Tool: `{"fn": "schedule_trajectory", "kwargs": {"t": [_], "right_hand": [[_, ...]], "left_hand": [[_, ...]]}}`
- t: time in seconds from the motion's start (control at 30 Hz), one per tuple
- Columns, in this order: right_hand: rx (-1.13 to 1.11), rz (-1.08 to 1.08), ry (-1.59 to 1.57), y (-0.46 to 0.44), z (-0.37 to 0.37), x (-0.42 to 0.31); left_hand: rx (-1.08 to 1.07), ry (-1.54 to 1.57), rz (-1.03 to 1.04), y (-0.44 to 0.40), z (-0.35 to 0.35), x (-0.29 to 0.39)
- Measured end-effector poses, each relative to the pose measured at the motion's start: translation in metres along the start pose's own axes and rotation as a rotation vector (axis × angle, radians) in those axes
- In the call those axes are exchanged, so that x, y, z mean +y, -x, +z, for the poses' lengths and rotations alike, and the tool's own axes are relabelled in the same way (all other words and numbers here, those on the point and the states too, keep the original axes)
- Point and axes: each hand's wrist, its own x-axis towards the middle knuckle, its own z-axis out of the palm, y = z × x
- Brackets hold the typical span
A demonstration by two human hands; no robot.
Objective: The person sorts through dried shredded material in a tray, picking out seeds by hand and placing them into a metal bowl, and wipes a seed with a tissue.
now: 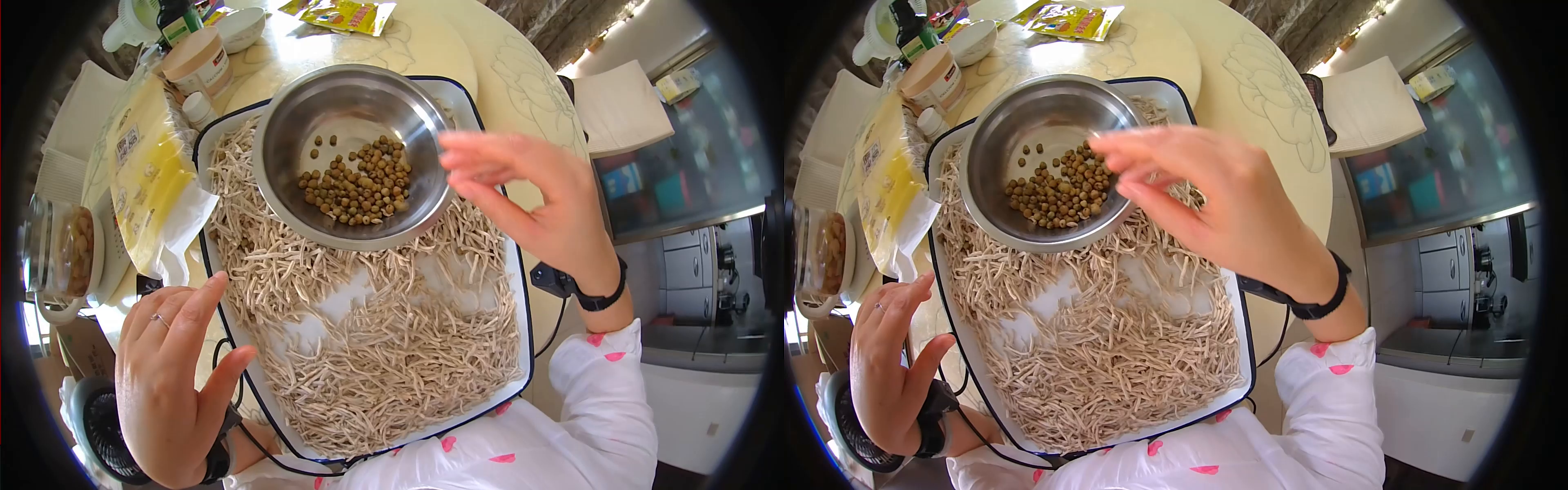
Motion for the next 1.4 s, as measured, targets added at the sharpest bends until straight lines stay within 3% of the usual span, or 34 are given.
{"fn": "schedule_trajectory", "kwargs": {"t": [0.07, 0.2, 0.7, 0.93, 1.13, 1.4], "right_hand": [[-0.116, -0.058, 0.166, 0.013, -0.011, -0.002], [-0.587, 0.023, 0.301, 0.041, -0.02, 0.006], [-0.547, 0.059, 0.461, 0.077, 0.006, 0.029], [-0.473, 0.265, -0.089, 0.054, -0.015, 0.018], [-0.465, 0.506, -0.784, 0.026, -0.013, 0.006], [-0.565, 0.239, -1.003, -0.009, 0.011, -0.011]], "left_hand": [[0.0, -0.011, -0.006, 0.001, 0.0, -0.001], [-0.017, 0.001, -0.029, -0.001, -0.002, -0.002], [-0.025, -0.004, -0.029, -0.005, 0.002, 0.0], [0.037, -0.016, -0.024, -0.003, 0.006, 0.001], [0.181, 0.144, 0.262, -0.019, 0.006, 0.014], [0.406, 0.28, 0.396, -0.038, 0.021, 0.028]]}}
